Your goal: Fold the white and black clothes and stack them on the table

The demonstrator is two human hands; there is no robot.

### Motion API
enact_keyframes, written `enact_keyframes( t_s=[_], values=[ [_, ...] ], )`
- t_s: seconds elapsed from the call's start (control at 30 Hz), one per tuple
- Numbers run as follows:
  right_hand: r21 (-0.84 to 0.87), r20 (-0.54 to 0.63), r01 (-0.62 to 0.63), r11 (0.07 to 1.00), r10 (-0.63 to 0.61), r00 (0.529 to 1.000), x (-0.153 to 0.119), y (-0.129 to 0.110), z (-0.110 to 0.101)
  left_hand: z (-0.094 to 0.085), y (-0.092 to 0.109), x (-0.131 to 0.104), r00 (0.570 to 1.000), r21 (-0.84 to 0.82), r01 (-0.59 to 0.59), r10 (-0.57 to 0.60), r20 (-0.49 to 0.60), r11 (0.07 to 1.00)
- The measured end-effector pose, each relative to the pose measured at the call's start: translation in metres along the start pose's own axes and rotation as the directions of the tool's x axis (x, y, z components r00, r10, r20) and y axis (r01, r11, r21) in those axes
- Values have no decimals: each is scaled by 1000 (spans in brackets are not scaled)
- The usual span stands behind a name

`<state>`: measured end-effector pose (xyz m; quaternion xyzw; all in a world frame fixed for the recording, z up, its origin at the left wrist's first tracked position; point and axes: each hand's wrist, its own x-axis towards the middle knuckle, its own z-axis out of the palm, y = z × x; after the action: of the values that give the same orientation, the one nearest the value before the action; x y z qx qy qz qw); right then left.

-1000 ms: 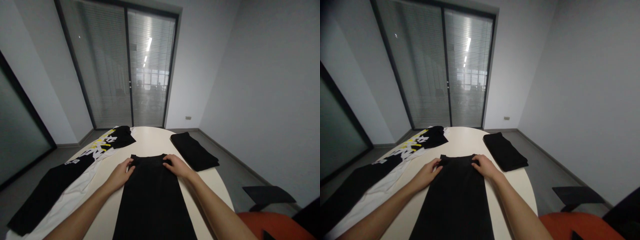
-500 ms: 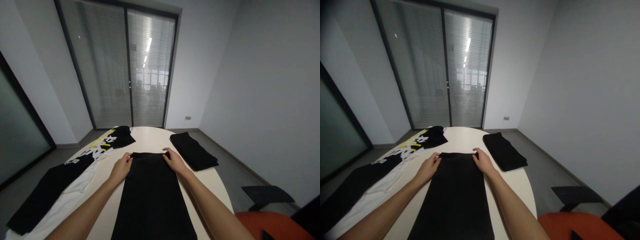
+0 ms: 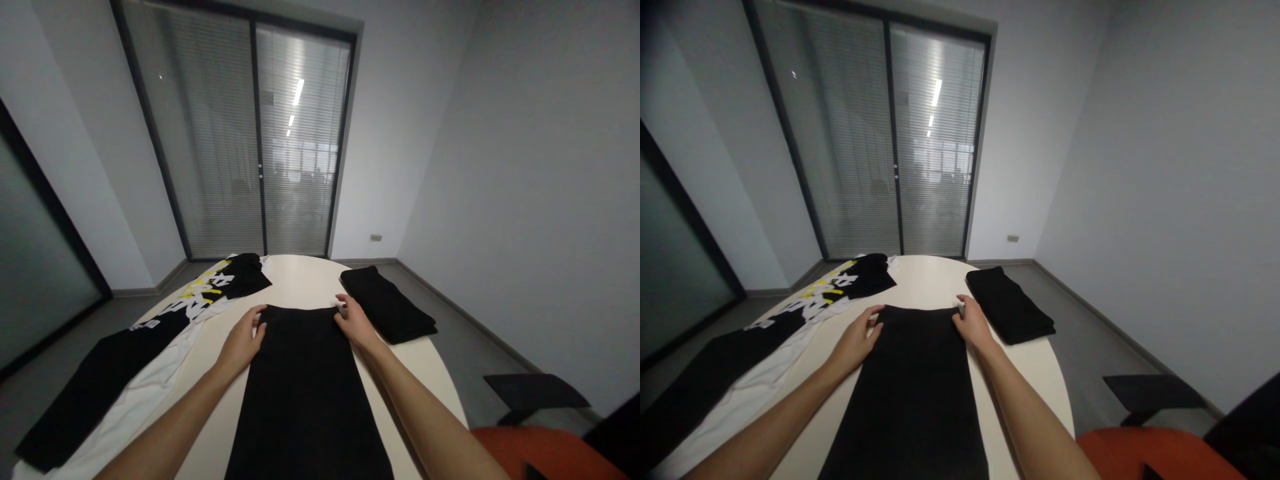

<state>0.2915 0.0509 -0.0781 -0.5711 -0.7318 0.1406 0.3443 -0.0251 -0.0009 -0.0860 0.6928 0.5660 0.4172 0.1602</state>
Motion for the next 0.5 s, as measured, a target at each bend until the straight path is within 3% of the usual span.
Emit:
enact_keyframes(
  t_s=[0.13, 0.3, 0.43, 0.5],
  values=[
    [-217, 50, -72, 974, 84, 995, -8, 0, -7, 2, -7, -6, 998, 146, -67, 68, -3, 987],
    [-242, 103, -41, 969, 67, 992, -10, -8, -9, 0, -9, -6, 995, 371, -95, 89, 35, 924],
    [-276, 26, -18, 961, 26, 999, -10, -22, -16, -11, 10, -7, 990, 421, -117, 138, -20, 900],
    [-232, 41, 36, 972, -27, 999, -14, -32, -24, -18, 25, -14, 982, 388, -181, 184, 30, 904]
  ],
)
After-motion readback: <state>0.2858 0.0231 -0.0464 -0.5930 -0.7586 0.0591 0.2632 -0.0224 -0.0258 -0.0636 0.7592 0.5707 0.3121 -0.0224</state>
